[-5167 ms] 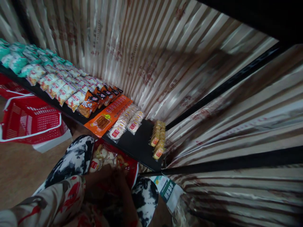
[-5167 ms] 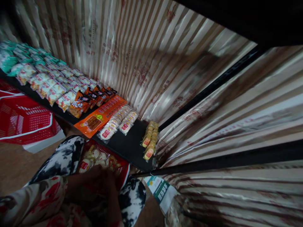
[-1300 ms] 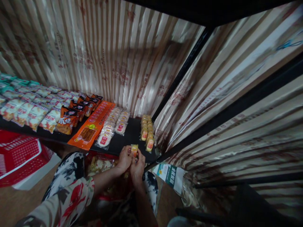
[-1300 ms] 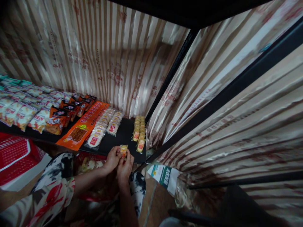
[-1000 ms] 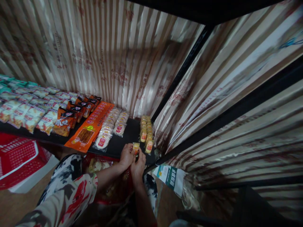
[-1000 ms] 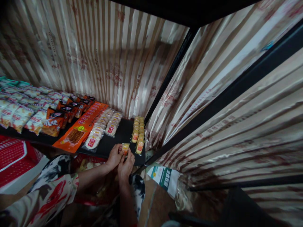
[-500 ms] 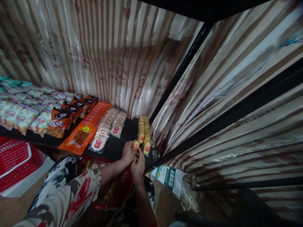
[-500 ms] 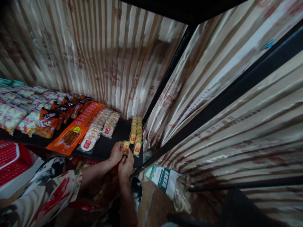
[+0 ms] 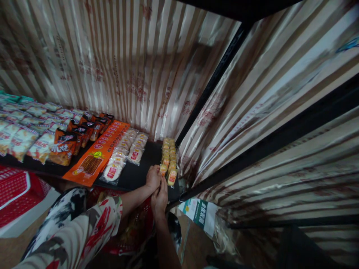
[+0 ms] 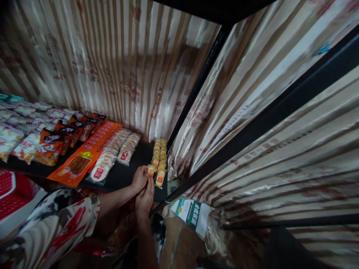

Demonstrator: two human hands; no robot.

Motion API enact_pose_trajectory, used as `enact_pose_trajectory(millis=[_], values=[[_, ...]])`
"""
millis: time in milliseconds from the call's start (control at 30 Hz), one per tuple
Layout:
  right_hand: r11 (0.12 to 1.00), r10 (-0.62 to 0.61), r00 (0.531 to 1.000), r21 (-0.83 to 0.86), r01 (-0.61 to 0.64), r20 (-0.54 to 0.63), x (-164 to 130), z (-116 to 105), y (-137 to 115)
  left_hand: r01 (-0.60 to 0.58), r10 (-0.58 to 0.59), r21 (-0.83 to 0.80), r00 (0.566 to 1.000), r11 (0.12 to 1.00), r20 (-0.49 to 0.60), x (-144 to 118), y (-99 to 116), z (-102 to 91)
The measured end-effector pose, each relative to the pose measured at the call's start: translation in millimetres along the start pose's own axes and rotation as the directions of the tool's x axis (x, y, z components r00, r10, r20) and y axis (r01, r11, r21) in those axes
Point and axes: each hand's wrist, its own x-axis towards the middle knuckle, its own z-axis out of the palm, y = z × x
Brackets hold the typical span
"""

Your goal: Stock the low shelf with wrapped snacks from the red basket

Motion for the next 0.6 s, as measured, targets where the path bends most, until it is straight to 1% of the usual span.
enact_pose_trajectory(millis=[133, 433, 600], values=[[1.000, 0.012, 1.000, -0.012, -0.012, -0.007, 2, 4, 4, 0.005, -0.005, -0.002, 1.000, 1.000, 0.002, 4, 3, 3.5], [1.000, 0.021, 0.999, -0.006, -0.021, 0.025, 6, 11, 13, 0.032, -0.032, -0.030, 0.999, 0.999, 0.010, 8, 14, 5.5], [1.000, -0.003, 1.000, -0.001, 0.003, 0.016, 9, 11, 14, 0.020, -0.020, 0.012, 1.000, 1.000, 0.003, 11, 12, 8.7]])
